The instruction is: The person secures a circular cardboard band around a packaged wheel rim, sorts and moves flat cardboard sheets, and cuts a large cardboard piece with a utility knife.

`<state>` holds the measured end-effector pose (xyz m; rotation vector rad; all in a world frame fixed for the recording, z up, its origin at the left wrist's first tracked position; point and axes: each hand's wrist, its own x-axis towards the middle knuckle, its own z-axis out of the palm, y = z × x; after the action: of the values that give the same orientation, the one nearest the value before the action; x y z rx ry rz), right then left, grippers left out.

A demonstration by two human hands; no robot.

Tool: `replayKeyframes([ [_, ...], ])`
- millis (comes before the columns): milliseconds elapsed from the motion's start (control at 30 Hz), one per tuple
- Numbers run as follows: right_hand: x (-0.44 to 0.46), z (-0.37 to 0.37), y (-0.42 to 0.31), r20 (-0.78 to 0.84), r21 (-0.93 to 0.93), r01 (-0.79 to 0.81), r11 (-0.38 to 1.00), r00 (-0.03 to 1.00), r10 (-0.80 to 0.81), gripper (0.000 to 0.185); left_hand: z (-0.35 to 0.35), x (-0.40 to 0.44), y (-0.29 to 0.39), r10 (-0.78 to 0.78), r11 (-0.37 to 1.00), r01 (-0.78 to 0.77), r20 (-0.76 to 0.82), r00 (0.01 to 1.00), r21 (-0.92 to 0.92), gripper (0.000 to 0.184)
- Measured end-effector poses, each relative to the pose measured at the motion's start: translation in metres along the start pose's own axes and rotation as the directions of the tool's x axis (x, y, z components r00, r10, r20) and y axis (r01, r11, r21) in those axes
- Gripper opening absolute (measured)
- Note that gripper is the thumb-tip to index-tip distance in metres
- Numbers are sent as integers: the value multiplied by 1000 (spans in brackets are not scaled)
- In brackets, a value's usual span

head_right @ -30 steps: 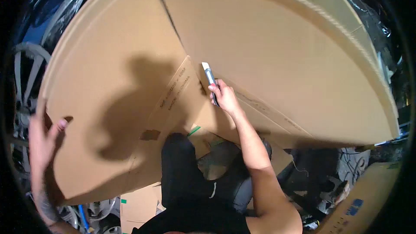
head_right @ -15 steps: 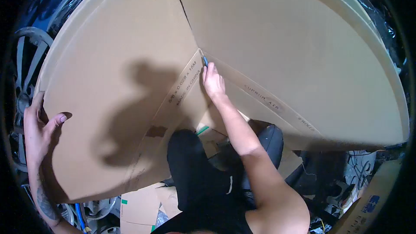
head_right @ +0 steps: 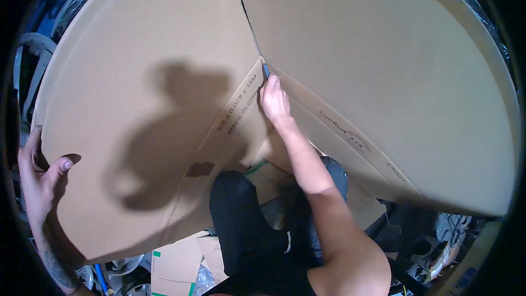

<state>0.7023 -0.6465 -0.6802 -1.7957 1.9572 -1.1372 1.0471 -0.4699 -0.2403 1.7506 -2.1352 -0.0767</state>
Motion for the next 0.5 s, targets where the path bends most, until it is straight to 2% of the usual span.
replayKeyframes([
  [100,2,5,-2,-56,26,12,1000,998,-10,28,5,-6,-9,22,999,-21,-61,998,26,74],
  [233,5,-8,-10,48,-55,-13,998,999,16,27,7,-8,9,-109,989,106,-16,994,-101,73],
  [333,10,-5,-8,88,-113,-4,994,996,14,28,11,-16,3,-103,989,93,-80,991,-117,71],
  [400,11,-8,-11,100,-135,-8,991,995,22,28,11,-17,0,-142,982,134,-52,988,-135,73],
  [433,10,-4,-8,97,-126,-15,992,995,28,27,7,-12,7,-203,966,204,22,979,-162,75],
  [500,2,5,0,90,-101,-29,994,995,38,23,2,-11,6,-229,961,231,30,973,-155,76],
])
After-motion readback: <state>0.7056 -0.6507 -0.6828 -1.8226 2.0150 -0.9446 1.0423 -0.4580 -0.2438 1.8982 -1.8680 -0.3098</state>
